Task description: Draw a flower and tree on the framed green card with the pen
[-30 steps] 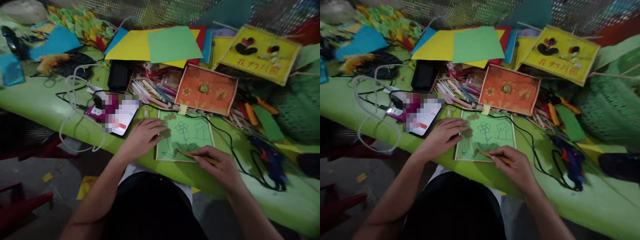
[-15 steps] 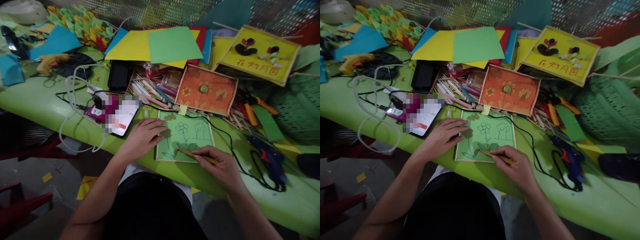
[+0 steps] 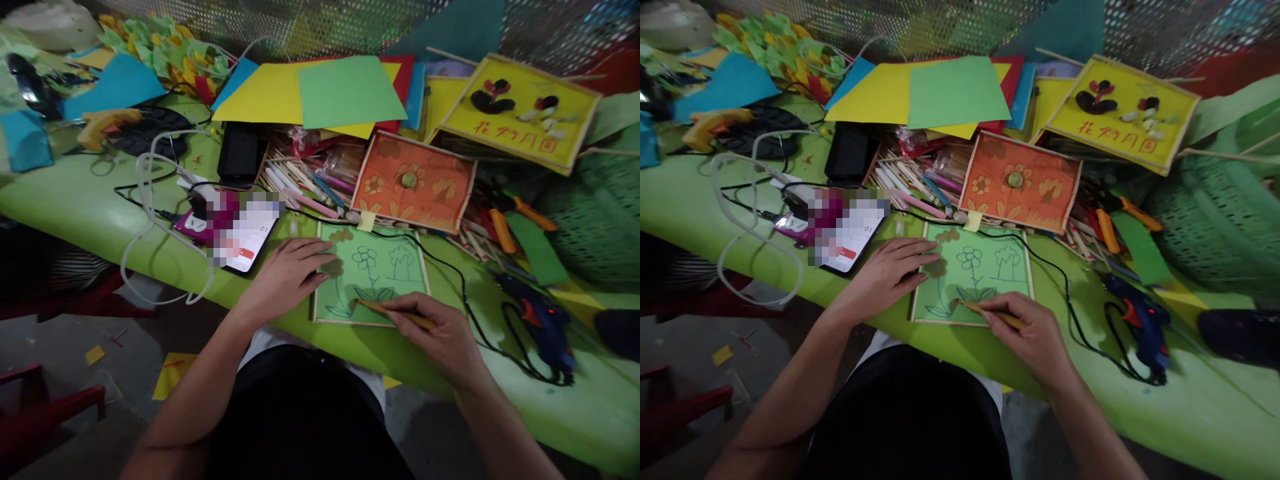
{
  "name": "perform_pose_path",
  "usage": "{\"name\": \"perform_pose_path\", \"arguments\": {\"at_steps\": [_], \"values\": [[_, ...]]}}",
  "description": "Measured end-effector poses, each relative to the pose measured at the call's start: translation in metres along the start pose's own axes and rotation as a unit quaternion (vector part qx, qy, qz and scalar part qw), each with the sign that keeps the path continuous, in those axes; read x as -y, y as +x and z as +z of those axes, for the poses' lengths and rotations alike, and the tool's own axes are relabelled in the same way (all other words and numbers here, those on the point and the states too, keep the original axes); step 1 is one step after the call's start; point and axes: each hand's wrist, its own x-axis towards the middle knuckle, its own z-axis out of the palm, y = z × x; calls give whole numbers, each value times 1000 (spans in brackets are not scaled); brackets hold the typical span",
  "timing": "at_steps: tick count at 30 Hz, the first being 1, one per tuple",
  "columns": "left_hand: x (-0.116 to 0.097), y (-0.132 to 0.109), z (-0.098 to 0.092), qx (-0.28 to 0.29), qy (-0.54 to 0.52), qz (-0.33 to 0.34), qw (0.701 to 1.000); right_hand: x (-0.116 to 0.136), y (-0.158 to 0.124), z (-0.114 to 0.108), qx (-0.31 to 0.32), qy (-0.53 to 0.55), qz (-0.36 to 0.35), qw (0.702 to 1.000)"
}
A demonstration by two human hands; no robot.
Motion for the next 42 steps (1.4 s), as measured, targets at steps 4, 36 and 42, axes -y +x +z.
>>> {"name": "perform_pose_path", "arguments": {"at_steps": [4, 36, 42], "values": [[1, 0, 0, 2, 2, 1, 1000, -1, -1, 0, -2, 3, 3, 1000], [-2, 0, -1, 9, -6, -6, 1000, 26, -5, 22, 27, 24, 5, 999], [-3, 0, 0, 0, -8, -2, 1000, 23, -4, 24, 25, 7, 13, 1000]]}}
